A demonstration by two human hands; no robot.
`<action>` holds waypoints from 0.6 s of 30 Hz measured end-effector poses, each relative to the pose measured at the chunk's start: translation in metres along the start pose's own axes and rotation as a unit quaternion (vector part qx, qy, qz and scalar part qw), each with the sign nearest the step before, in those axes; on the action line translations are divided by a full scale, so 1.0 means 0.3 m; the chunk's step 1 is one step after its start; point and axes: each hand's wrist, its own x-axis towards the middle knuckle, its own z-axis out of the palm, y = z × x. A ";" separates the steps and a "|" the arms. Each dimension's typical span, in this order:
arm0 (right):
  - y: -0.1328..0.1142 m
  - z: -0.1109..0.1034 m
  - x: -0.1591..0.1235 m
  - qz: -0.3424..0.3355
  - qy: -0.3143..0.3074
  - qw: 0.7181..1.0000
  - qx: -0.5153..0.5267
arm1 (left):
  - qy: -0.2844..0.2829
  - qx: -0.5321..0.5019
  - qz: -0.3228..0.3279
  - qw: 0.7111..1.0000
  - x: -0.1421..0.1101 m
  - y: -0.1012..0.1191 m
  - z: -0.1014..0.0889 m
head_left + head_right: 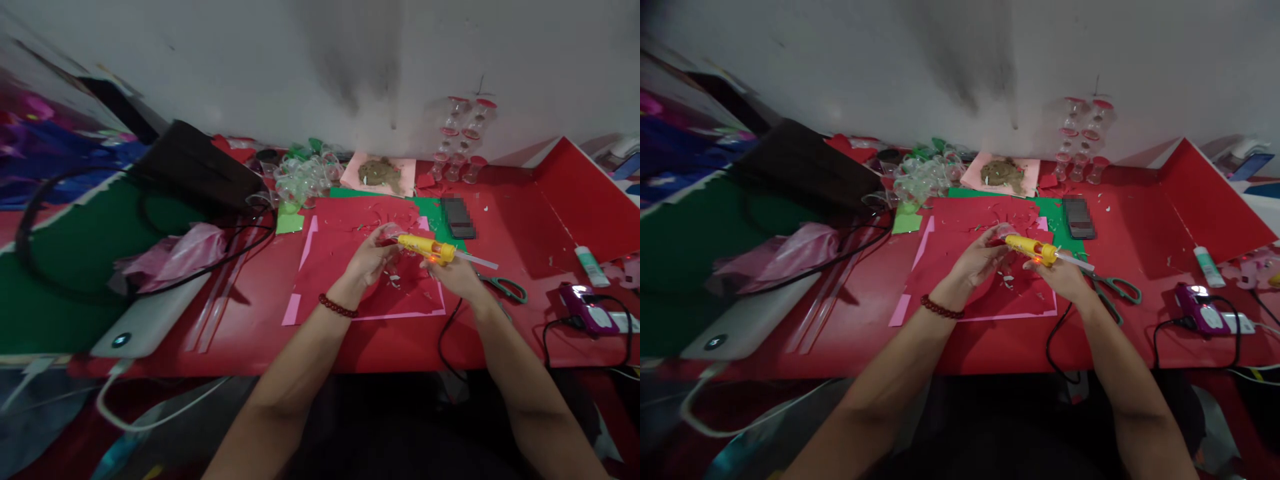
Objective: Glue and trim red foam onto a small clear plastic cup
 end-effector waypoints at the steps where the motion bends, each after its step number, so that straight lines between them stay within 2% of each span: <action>1: -0.001 -0.001 0.000 0.000 0.004 1.000 -0.005 | -0.001 0.001 0.001 1.000 0.001 -0.001 -0.001; 10: 0.015 -0.003 0.002 0.028 0.012 0.999 -0.022 | 0.004 -0.006 0.001 1.000 -0.001 -0.003 0.001; 18: -0.005 -0.010 0.005 0.021 0.026 0.999 0.022 | 0.007 -0.012 -0.002 1.000 -0.005 0.000 0.001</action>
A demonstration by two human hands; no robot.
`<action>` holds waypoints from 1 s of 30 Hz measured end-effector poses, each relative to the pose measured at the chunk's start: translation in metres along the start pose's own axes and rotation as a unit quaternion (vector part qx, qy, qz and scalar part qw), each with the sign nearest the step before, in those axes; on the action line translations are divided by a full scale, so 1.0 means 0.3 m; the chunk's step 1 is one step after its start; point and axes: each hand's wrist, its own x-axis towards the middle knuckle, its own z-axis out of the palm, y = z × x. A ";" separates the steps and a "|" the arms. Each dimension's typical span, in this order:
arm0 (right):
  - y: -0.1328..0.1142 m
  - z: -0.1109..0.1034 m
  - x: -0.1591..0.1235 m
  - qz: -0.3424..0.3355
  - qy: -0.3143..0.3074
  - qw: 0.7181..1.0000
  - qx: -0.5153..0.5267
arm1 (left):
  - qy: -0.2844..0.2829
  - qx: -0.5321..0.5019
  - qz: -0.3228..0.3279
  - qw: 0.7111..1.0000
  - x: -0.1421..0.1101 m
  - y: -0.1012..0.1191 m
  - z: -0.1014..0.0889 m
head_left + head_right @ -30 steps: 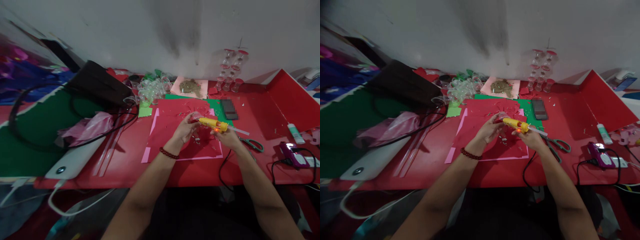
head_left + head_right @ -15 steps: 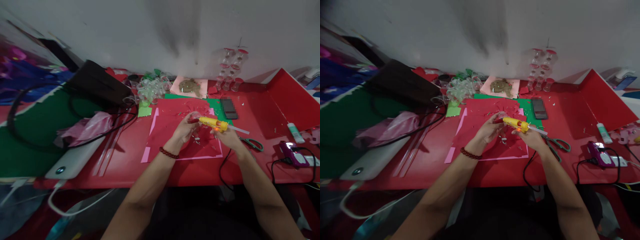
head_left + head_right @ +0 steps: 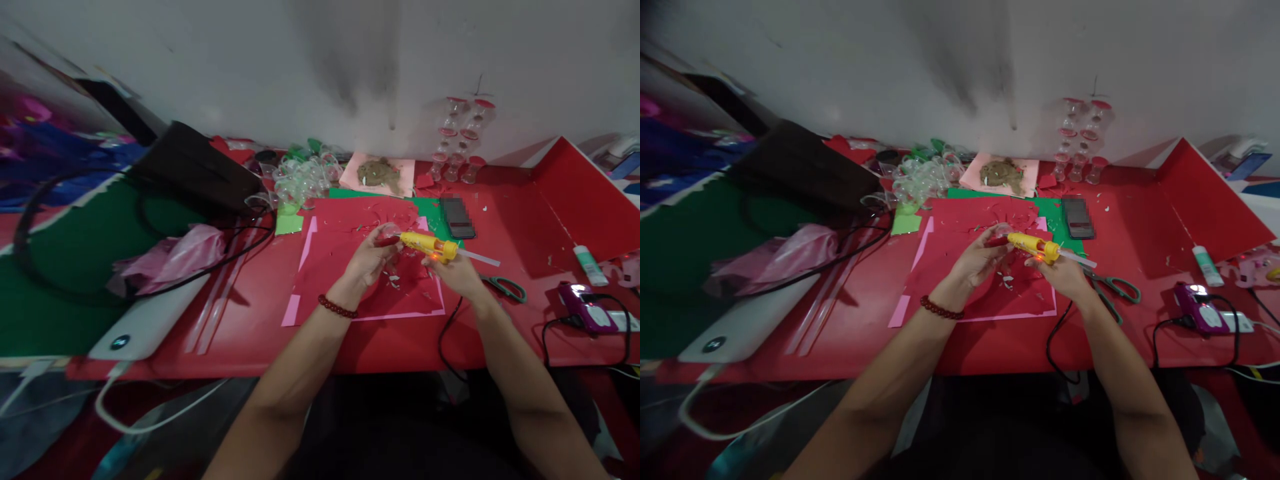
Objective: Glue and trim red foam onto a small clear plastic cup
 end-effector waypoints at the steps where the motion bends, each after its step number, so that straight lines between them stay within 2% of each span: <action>1: -0.003 -0.001 -0.001 0.003 -0.001 1.000 0.000 | 0.001 -0.007 0.002 1.000 -0.001 0.001 0.001; 11: -0.022 -0.014 -0.008 0.047 -0.015 0.999 -0.003 | 0.005 -0.036 0.028 0.999 0.001 0.000 0.000; 19: -0.030 -0.016 -0.004 0.031 0.000 0.999 0.037 | 0.052 -0.085 0.046 0.994 -0.007 0.014 0.031; 25: -0.036 -0.015 -0.005 0.055 -0.013 0.996 0.070 | 0.043 -0.091 0.054 0.993 -0.001 0.011 0.026; 30: -0.026 -0.001 -0.004 0.040 -0.008 0.998 0.041 | 0.023 -0.065 0.034 0.997 -0.007 0.008 0.019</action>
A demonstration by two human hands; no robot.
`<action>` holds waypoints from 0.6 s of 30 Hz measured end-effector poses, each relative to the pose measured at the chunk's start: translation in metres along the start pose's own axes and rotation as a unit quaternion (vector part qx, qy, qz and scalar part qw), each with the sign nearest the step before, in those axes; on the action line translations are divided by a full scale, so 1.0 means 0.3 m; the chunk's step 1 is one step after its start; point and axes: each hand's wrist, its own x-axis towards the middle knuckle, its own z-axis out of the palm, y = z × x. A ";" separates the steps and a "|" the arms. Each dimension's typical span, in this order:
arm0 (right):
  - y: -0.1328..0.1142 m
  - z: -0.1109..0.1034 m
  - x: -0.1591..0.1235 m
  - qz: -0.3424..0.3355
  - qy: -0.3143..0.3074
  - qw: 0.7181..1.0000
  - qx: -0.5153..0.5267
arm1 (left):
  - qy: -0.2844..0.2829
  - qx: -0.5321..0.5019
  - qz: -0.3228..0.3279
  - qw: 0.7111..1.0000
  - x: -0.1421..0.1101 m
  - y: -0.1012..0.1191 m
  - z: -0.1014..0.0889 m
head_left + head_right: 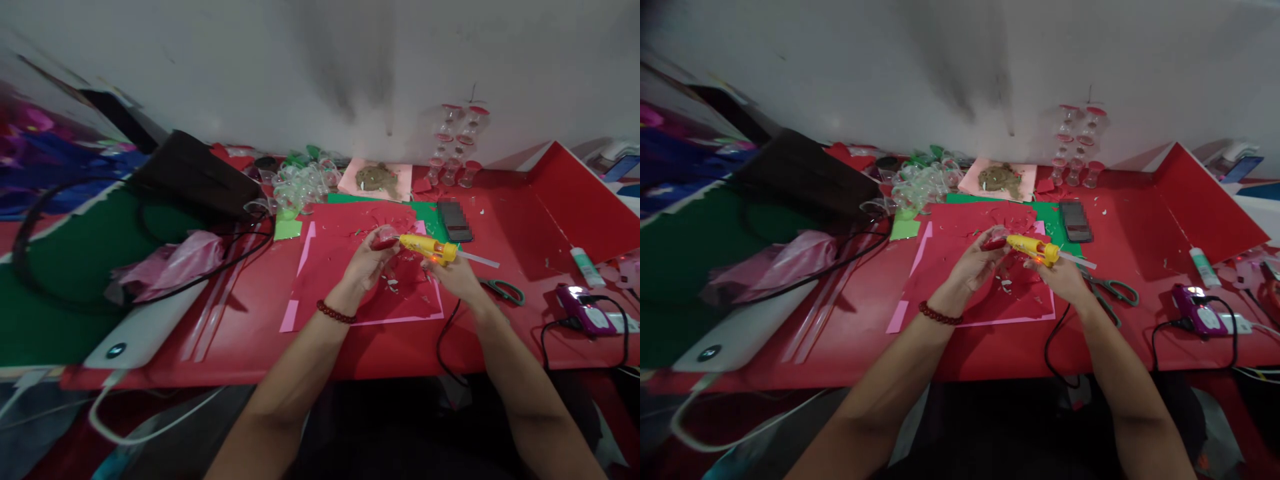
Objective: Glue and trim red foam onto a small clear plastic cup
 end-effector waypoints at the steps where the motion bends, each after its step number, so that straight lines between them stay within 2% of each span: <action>1: 0.003 0.002 0.000 -0.009 0.000 1.000 -0.006 | -0.004 0.006 -0.003 1.000 -0.001 -0.001 -0.001; 6: 0.009 0.007 -0.002 -0.035 0.004 0.999 -0.010 | -0.008 0.008 0.003 1.000 -0.003 -0.003 -0.003; 18: 0.014 0.002 -0.002 -0.007 0.009 1.000 0.005 | 0.011 -0.003 0.002 1.000 -0.004 0.000 0.006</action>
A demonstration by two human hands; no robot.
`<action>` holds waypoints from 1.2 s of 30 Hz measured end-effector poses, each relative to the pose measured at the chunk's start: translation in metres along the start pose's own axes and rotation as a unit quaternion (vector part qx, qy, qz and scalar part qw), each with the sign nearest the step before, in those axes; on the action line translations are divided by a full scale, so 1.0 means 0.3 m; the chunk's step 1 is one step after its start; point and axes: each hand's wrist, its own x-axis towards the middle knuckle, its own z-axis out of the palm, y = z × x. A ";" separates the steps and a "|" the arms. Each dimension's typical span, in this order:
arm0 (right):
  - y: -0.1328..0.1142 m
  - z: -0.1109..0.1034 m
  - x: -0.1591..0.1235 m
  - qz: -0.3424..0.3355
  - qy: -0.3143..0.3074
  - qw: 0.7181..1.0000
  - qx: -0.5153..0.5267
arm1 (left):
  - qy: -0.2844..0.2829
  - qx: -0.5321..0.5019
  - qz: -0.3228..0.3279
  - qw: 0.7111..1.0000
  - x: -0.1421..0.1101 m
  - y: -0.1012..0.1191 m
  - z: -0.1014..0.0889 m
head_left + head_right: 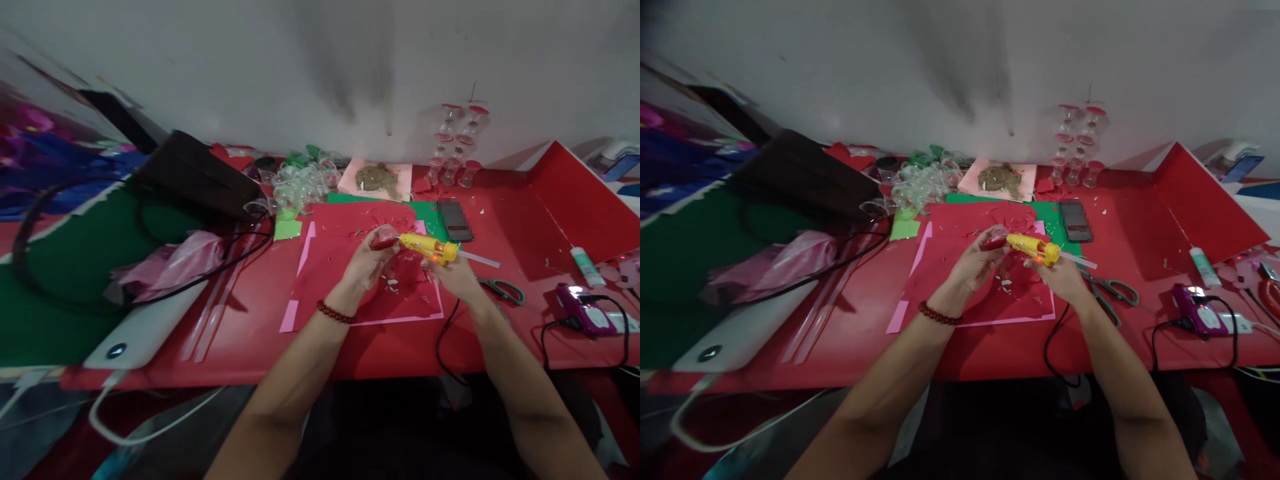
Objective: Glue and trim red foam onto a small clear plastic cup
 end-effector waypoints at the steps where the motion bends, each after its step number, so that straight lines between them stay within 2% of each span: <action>1: -0.001 0.001 -0.001 0.001 -0.004 1.000 0.000 | -0.001 0.001 -0.003 1.000 -0.002 0.001 0.002; 5: -0.011 0.003 -0.003 -0.007 -0.014 1.000 0.003 | 0.001 0.003 -0.009 1.000 -0.004 0.004 0.003; 9: -0.019 0.000 -0.004 -0.008 0.001 1.000 0.011 | -0.002 -0.001 -0.004 1.000 -0.001 0.003 0.001; 16: -0.008 -0.006 -0.003 0.043 0.004 0.999 0.021 | 0.013 -0.018 0.012 1.000 0.000 0.002 0.011; 26: -0.024 -0.009 -0.004 0.044 0.009 0.999 0.028 | 0.015 -0.017 0.022 0.999 0.012 -0.002 -0.003; 36: -0.036 -0.025 -0.002 0.013 0.000 1.000 0.028 | 0.005 -0.015 0.039 0.999 0.030 -0.012 -0.017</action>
